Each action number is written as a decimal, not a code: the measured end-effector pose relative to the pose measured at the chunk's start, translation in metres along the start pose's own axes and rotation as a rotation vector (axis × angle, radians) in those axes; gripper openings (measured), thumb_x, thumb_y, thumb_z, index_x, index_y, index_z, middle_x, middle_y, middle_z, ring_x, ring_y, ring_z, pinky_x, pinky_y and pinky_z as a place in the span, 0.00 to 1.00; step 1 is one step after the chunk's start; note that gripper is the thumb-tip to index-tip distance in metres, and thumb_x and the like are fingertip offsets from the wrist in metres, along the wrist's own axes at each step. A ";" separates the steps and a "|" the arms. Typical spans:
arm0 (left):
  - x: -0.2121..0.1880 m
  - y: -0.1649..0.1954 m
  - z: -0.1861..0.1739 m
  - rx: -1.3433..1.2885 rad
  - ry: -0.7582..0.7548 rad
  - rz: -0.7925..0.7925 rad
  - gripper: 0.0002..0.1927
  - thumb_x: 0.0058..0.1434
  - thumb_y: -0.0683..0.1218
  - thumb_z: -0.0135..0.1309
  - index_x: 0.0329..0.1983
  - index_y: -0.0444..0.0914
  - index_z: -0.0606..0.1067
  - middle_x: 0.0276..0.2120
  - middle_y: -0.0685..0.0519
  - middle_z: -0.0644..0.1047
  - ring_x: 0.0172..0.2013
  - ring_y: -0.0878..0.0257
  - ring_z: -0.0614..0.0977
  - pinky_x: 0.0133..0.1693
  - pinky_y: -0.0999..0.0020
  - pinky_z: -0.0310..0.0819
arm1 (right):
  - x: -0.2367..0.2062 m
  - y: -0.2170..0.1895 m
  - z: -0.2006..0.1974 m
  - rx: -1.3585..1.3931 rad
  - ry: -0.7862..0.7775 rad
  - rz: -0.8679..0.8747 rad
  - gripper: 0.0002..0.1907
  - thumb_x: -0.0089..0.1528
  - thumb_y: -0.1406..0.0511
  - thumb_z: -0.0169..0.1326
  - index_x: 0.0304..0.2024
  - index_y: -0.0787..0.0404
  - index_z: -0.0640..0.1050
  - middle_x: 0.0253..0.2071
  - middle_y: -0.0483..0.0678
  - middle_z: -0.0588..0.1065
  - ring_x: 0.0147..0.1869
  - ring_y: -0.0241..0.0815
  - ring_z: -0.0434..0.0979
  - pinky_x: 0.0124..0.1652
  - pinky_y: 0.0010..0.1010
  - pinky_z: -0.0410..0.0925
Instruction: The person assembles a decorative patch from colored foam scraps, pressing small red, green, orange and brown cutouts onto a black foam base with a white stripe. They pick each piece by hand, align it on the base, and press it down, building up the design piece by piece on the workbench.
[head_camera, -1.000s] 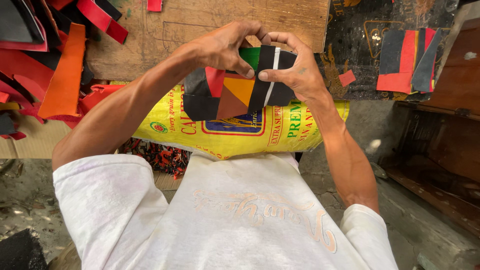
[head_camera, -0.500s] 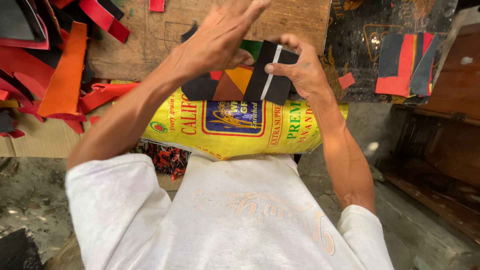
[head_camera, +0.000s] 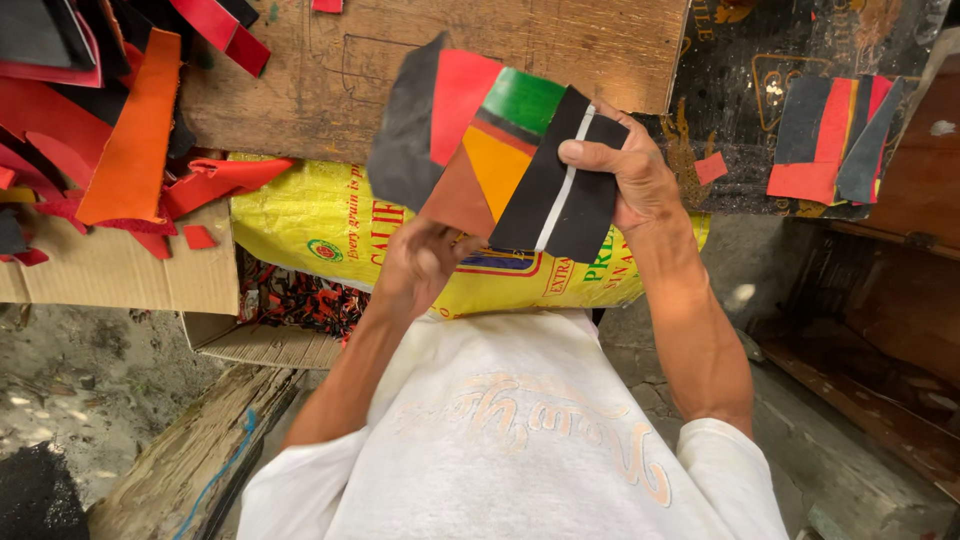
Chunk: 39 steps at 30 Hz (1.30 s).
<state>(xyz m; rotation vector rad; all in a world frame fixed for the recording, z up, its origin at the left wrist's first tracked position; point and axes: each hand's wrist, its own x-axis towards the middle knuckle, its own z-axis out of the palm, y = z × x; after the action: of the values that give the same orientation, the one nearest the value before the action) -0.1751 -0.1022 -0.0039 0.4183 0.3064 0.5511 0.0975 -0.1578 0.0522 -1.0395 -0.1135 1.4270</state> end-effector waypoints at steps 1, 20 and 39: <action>0.009 -0.006 -0.001 -0.106 0.057 0.011 0.35 0.58 0.52 0.67 0.64 0.32 0.70 0.60 0.50 0.76 0.61 0.59 0.78 0.62 0.60 0.75 | -0.001 0.000 0.005 -0.029 0.003 -0.013 0.33 0.53 0.76 0.66 0.62 0.69 0.74 0.50 0.52 0.80 0.51 0.40 0.82 0.56 0.33 0.75; 0.070 -0.024 0.061 0.217 0.407 0.335 0.26 0.65 0.36 0.61 0.65 0.30 0.69 0.60 0.46 0.75 0.61 0.59 0.77 0.66 0.62 0.69 | 0.000 0.025 0.010 -0.377 0.036 -0.392 0.34 0.57 0.76 0.70 0.62 0.78 0.70 0.56 0.55 0.77 0.58 0.40 0.79 0.62 0.31 0.74; 0.067 -0.030 0.064 0.775 0.453 0.417 0.19 0.70 0.43 0.58 0.61 0.33 0.71 0.51 0.53 0.77 0.50 0.67 0.78 0.54 0.71 0.74 | -0.014 0.022 0.041 -0.342 0.123 -0.435 0.28 0.58 0.76 0.67 0.59 0.70 0.73 0.53 0.50 0.78 0.55 0.37 0.80 0.59 0.30 0.76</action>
<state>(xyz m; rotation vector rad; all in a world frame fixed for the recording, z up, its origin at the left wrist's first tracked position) -0.0832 -0.1069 0.0271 1.1265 0.8901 0.9323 0.0520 -0.1525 0.0695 -1.2872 -0.4784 0.9628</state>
